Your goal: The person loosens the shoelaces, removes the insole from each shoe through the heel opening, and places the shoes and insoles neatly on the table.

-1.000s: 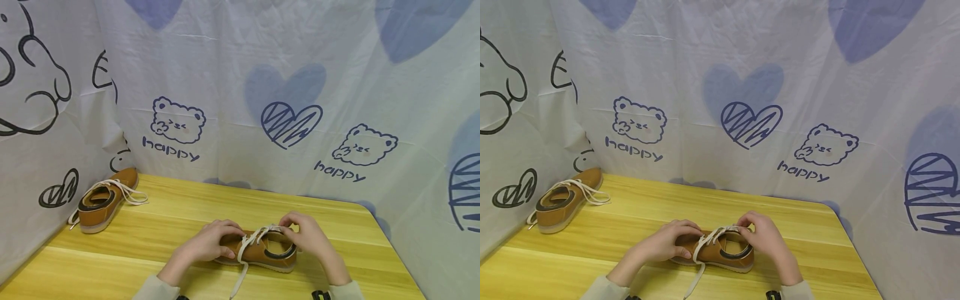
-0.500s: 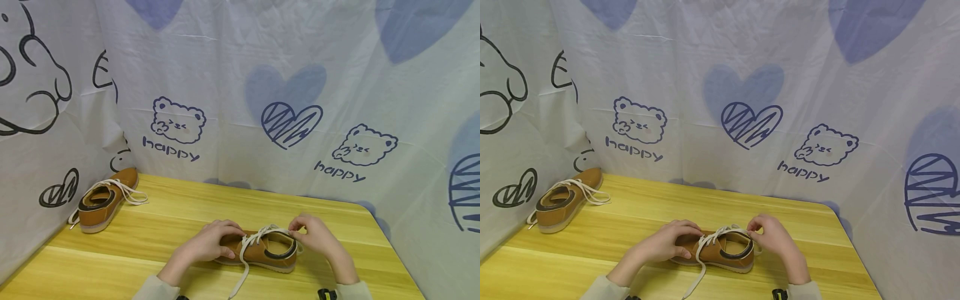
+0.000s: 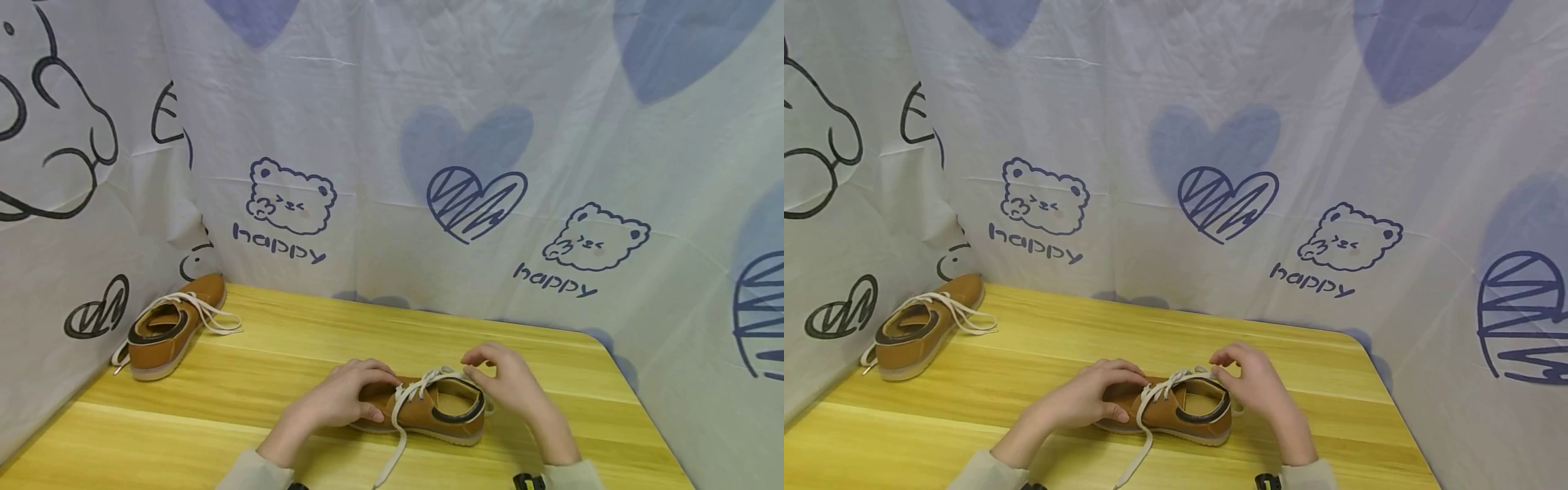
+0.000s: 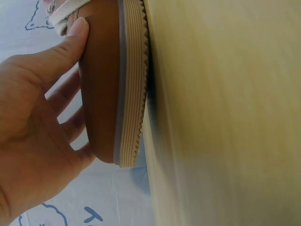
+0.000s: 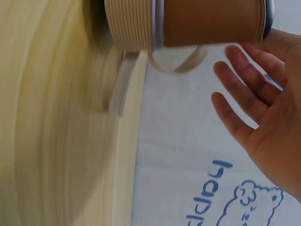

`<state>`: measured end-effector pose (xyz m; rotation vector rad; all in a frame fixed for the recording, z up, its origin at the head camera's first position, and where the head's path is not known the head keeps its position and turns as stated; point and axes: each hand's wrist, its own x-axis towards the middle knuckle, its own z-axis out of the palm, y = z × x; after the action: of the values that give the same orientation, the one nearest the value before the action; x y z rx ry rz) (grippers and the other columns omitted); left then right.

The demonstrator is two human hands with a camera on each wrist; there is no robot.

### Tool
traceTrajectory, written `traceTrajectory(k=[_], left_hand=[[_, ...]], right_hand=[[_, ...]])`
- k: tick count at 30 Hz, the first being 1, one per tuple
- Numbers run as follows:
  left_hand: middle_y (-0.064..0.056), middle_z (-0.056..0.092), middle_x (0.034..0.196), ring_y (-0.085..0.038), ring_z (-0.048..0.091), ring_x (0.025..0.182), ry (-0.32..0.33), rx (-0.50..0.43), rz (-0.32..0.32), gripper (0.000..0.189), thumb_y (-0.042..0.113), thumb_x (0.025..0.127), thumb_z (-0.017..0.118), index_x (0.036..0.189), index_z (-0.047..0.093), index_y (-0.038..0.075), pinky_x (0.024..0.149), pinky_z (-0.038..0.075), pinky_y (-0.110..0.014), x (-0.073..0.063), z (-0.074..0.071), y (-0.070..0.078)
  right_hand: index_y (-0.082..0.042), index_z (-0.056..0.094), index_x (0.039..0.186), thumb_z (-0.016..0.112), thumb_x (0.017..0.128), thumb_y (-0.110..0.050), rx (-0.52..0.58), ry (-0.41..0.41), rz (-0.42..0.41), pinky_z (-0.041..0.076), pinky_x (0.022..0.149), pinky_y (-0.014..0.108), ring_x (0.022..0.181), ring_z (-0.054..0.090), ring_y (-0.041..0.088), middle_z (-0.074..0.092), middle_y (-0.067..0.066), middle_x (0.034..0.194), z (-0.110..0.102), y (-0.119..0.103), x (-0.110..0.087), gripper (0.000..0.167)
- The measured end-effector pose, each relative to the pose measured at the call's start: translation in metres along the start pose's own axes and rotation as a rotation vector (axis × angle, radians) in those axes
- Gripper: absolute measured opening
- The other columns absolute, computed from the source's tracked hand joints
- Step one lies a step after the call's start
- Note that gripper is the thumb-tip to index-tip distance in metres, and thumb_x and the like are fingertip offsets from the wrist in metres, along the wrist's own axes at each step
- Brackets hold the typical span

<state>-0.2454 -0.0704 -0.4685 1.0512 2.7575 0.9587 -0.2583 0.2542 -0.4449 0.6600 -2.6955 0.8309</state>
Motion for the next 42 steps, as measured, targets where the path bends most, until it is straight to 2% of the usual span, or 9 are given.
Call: traceTrajectory(k=[5,10,14,21,30,35,42], left_hand=[[0.001,0.06,0.142,-0.03,0.053,0.132,0.005,0.001,0.003,0.055,0.022,0.084,0.086,0.136,0.069,0.023,0.111,0.036,-0.061,0.0,0.0,0.0],[0.003,0.061,0.141,-0.029,0.054,0.131,0.006,0.003,0.004,0.054,0.023,0.084,0.086,0.136,0.07,0.024,0.111,0.038,-0.059,0.0,-0.001,0.0],[0.003,0.061,0.141,-0.029,0.054,0.131,0.007,0.004,0.005,0.054,0.023,0.084,0.086,0.135,0.07,0.024,0.111,0.038,-0.059,0.0,-0.001,0.0],[0.002,0.061,0.141,-0.029,0.054,0.131,0.005,-0.001,0.005,0.054,0.022,0.084,0.086,0.135,0.07,0.023,0.11,0.037,-0.059,0.0,-0.001,0.0],[0.002,0.06,0.142,-0.029,0.053,0.132,-0.004,0.001,-0.001,0.055,0.024,0.085,0.085,0.137,0.068,0.024,0.112,0.036,-0.061,0.001,0.001,-0.002],[0.003,0.059,0.143,-0.029,0.052,0.133,-0.008,0.001,-0.005,0.055,0.025,0.085,0.085,0.138,0.068,0.025,0.112,0.036,-0.061,0.001,0.002,-0.004],[0.004,0.06,0.143,-0.029,0.052,0.133,-0.003,0.002,-0.003,0.056,0.025,0.084,0.085,0.137,0.068,0.026,0.112,0.036,-0.061,0.002,0.003,-0.006]], right_hand=[[-0.017,0.076,0.099,0.08,0.09,-0.007,0.022,0.036,-0.121,0.058,0.084,0.047,0.094,0.068,0.017,0.071,-0.008,0.099,0.009,-0.007,0.003,0.013],[-0.019,0.075,0.097,0.08,0.09,-0.007,0.052,-0.021,-0.181,0.06,0.085,0.043,0.093,0.068,0.013,0.07,-0.009,0.099,0.019,-0.014,0.005,0.015],[-0.019,0.075,0.096,0.08,0.09,-0.008,0.058,-0.064,-0.156,0.06,0.088,0.042,0.094,0.068,0.012,0.068,-0.01,0.098,0.023,-0.02,0.005,0.014],[-0.021,0.072,0.094,0.079,0.091,-0.006,0.026,-0.073,-0.118,0.06,0.086,0.039,0.093,0.067,0.012,0.066,-0.012,0.098,0.024,-0.023,0.003,0.016],[-0.022,0.071,0.093,0.076,0.092,-0.006,0.013,-0.028,-0.05,0.057,0.091,0.05,0.098,0.068,0.017,0.067,-0.012,0.099,0.01,-0.015,0.0,0.018],[-0.02,0.071,0.095,0.077,0.093,-0.007,-0.029,0.002,-0.004,0.056,0.091,0.049,0.099,0.067,0.019,0.067,-0.011,0.098,0.001,-0.005,-0.002,0.014],[-0.018,0.072,0.095,0.078,0.091,-0.005,-0.045,0.039,0.014,0.056,0.09,0.049,0.097,0.068,0.021,0.068,-0.008,0.096,-0.005,0.009,-0.004,0.015]])
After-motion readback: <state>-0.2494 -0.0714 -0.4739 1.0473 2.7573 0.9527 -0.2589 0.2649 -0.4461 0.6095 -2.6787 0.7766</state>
